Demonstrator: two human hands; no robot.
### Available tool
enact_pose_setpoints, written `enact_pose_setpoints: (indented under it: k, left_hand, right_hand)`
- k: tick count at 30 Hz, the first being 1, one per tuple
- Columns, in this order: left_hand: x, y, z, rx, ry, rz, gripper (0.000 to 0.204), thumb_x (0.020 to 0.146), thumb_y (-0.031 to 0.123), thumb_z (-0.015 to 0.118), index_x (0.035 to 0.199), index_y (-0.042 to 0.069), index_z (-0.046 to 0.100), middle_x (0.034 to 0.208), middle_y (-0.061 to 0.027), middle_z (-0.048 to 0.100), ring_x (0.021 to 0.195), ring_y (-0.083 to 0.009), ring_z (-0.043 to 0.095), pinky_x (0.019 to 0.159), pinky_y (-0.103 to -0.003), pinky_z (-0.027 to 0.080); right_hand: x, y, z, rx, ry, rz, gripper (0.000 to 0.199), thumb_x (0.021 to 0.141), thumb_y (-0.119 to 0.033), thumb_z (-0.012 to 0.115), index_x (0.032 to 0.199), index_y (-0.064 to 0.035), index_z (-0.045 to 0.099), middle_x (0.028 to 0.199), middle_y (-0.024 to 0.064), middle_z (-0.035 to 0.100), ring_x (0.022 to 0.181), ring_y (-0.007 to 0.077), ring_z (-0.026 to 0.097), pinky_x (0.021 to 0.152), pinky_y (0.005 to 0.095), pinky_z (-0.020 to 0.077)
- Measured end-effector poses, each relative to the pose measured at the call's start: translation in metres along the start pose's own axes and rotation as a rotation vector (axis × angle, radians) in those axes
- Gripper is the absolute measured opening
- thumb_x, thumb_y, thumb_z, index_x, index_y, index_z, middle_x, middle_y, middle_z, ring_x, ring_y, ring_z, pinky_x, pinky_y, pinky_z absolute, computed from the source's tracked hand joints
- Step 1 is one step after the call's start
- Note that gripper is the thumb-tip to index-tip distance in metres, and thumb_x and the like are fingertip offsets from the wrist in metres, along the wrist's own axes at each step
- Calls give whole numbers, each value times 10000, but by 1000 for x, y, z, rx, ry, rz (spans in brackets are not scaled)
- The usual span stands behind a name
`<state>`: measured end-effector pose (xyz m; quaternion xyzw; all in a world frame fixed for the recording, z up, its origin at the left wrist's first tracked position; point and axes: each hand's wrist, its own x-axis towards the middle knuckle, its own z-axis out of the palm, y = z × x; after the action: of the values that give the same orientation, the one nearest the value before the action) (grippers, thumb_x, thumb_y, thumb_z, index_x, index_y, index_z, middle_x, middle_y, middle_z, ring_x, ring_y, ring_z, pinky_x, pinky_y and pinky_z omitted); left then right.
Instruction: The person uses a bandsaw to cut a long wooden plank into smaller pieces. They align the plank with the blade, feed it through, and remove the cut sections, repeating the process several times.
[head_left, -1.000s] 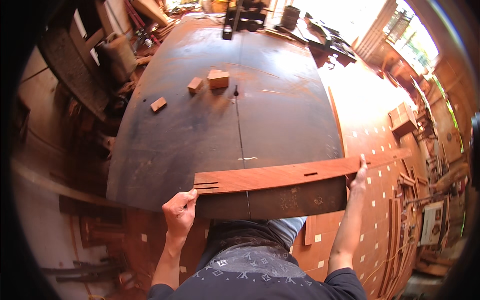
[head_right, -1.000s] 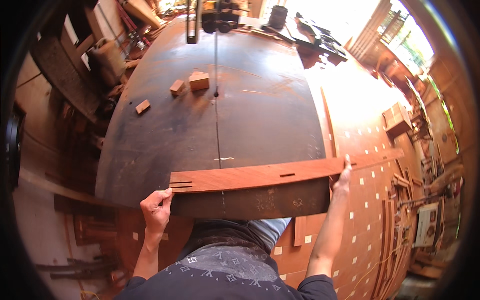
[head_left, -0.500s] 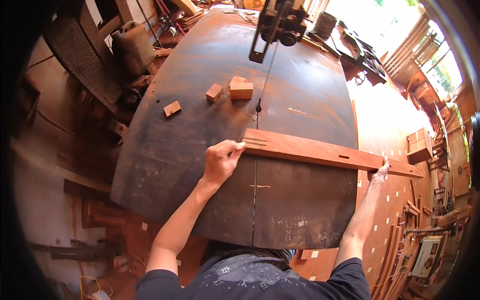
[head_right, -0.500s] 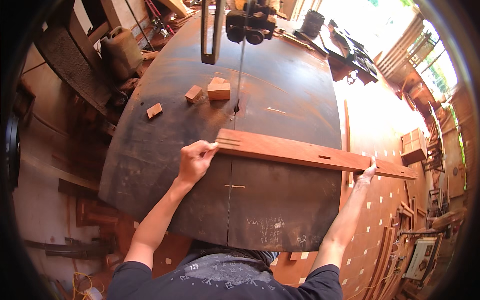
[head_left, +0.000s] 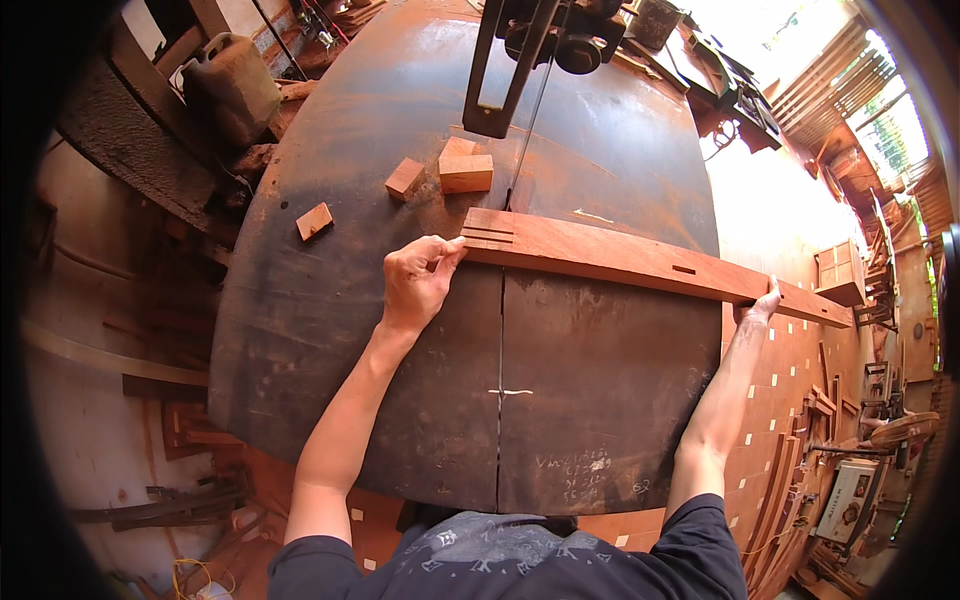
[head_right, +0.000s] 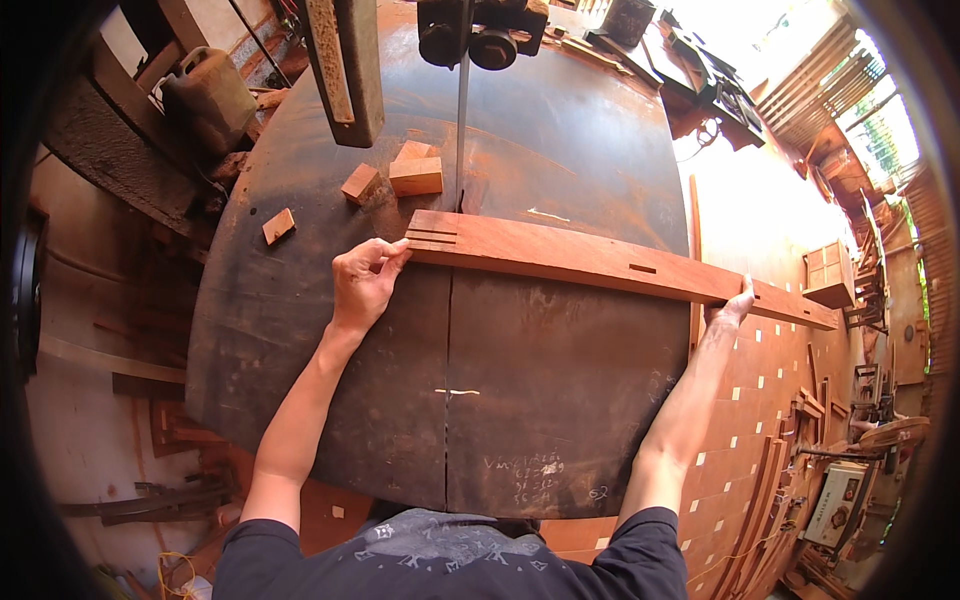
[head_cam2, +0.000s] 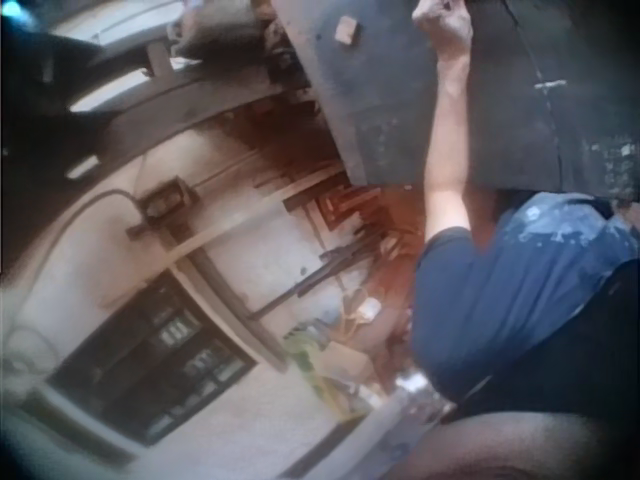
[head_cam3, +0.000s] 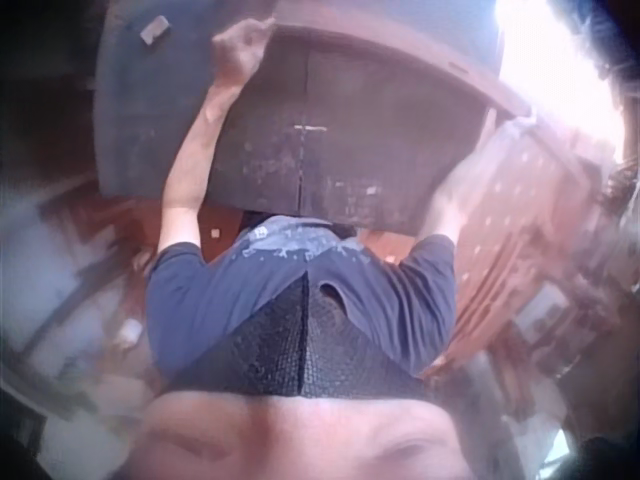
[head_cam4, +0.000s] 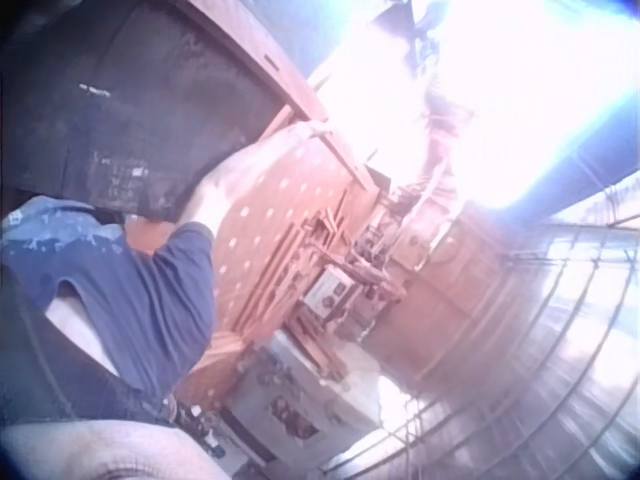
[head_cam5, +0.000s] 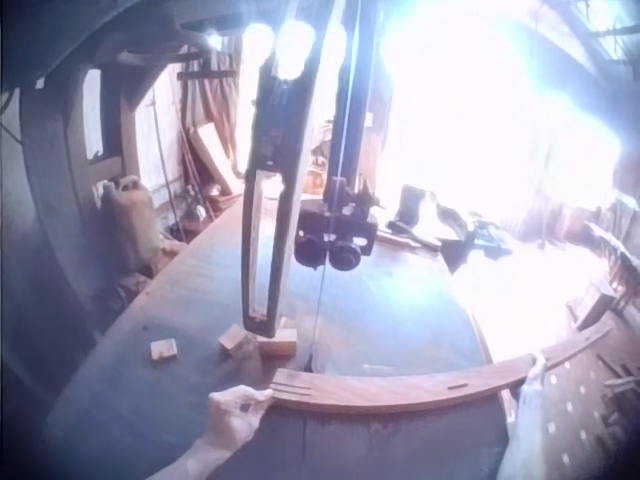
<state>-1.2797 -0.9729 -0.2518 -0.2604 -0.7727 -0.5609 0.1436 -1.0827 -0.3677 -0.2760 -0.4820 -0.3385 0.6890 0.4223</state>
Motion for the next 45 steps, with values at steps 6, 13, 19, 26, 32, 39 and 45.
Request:
enact_pose_setpoints:
  k: [6,13,19,26,32,39,45]
  left_hand:
    - [-1,-4,1,-7,-7,-24,51,924,-16,793,972,-16,774,811,-80,770,701,-93,704,620,-263,546]
    - [2,-3,2,-61,-7,-50,65,903,-46,790,956,-27,759,831,-108,770,690,-143,726,607,-272,543]
    - [0,-9,4,-125,17,-146,20,932,-18,781,943,-17,765,799,-51,753,655,-63,673,567,-247,523]
    - [3,-12,2,-107,-41,-200,27,967,18,763,965,-4,779,907,-25,784,745,-47,700,625,-240,627]
    - [6,-11,4,-114,-38,-221,42,973,20,752,951,-10,772,945,-40,795,743,-51,702,618,-250,638]
    - [7,-12,4,-128,-35,-210,44,974,21,750,948,-7,772,966,-49,802,739,-45,700,609,-247,636]
    - [7,-12,5,-132,-24,-216,49,973,22,751,933,1,769,980,-48,804,735,-45,700,600,-240,633]
  right_hand:
    - [-28,16,6,40,-146,-62,563,988,-506,562,1336,-64,586,1250,133,670,1129,314,681,916,495,588]
    - [-49,18,13,36,-187,-98,533,1026,-447,509,1329,-13,569,1277,152,654,1194,322,646,983,498,552]
    - [-60,21,20,4,-188,-101,507,1032,-435,506,1323,-28,588,1293,139,658,1192,309,648,974,486,548]
    - [-46,21,14,32,-245,-127,507,1022,-433,549,1348,-47,591,1320,130,654,1212,300,639,971,477,548]
    - [-43,23,11,39,-277,-128,504,1017,-427,578,1344,-44,594,1292,129,667,1198,298,650,971,479,556]
    - [-23,22,2,74,-324,-130,473,1006,-377,632,1328,-32,599,1275,131,675,1178,295,667,963,468,576]
    - [-17,25,0,93,-359,-116,438,1016,-356,648,1307,-31,610,1249,121,694,1164,282,678,942,454,593]
